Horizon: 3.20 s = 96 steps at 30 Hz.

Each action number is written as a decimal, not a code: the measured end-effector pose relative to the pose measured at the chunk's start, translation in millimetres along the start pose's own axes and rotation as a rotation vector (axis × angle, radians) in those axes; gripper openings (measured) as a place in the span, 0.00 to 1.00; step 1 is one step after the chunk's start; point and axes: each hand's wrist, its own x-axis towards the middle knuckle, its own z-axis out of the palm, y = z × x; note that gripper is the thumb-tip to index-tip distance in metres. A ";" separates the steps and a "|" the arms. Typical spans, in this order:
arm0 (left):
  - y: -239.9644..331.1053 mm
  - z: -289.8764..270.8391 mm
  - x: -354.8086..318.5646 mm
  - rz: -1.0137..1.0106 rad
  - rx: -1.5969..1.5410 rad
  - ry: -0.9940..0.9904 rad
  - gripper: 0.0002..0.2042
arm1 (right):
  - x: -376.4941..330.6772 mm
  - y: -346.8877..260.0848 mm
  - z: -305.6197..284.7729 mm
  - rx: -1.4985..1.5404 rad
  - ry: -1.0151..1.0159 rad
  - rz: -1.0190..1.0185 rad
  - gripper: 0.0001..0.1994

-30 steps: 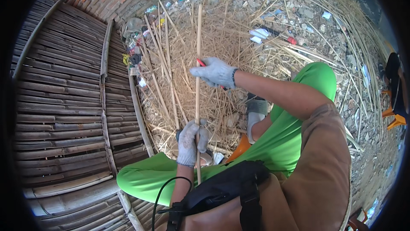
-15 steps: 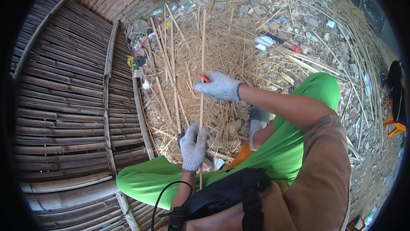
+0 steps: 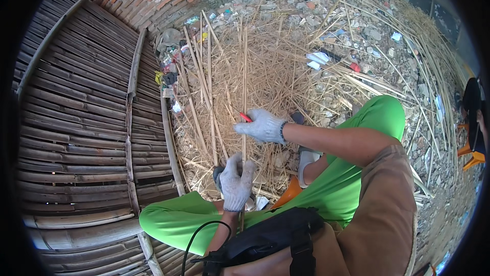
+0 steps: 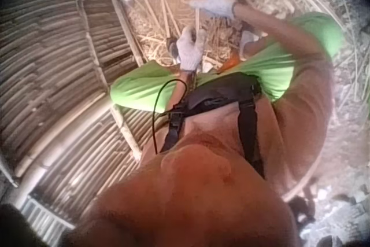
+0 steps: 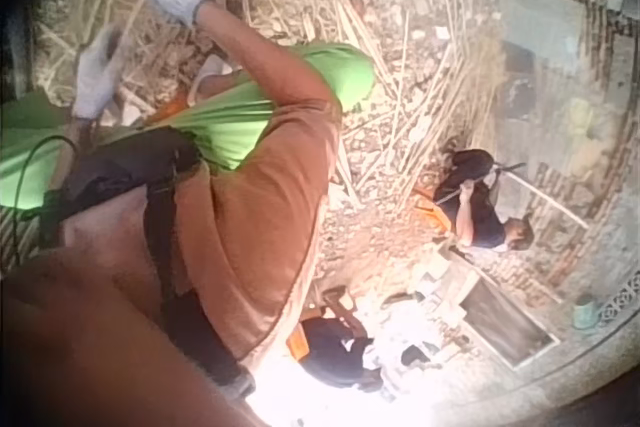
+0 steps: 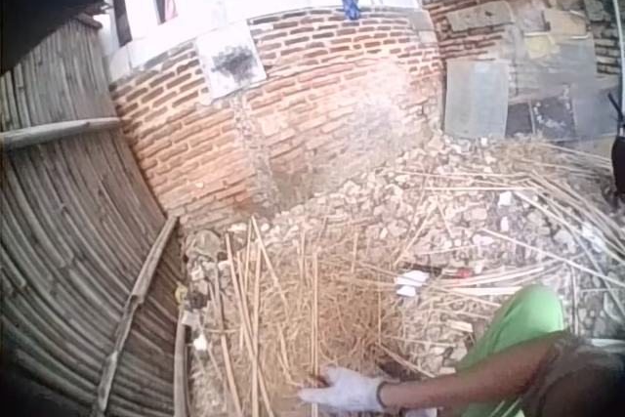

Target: The person uses a small tool to shave and smooth a thin bamboo strip, repeatedly drawing the blade along the length of the material while sitting in a workspace area.

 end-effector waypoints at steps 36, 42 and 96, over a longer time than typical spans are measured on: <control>77.0 -6.4 50.7 0.031 -0.115 -0.186 0.15 | 12.3 -47.4 -62.6 -0.233 0.691 -0.479 0.21; 88.6 11.4 72.2 0.066 -0.216 -0.110 0.15 | 7.7 -48.1 -61.2 0.212 0.531 -0.568 0.17; -28.7 82.2 25.4 -0.057 0.016 -0.076 0.14 | 124.4 24.2 -53.4 -0.561 1.000 0.049 0.21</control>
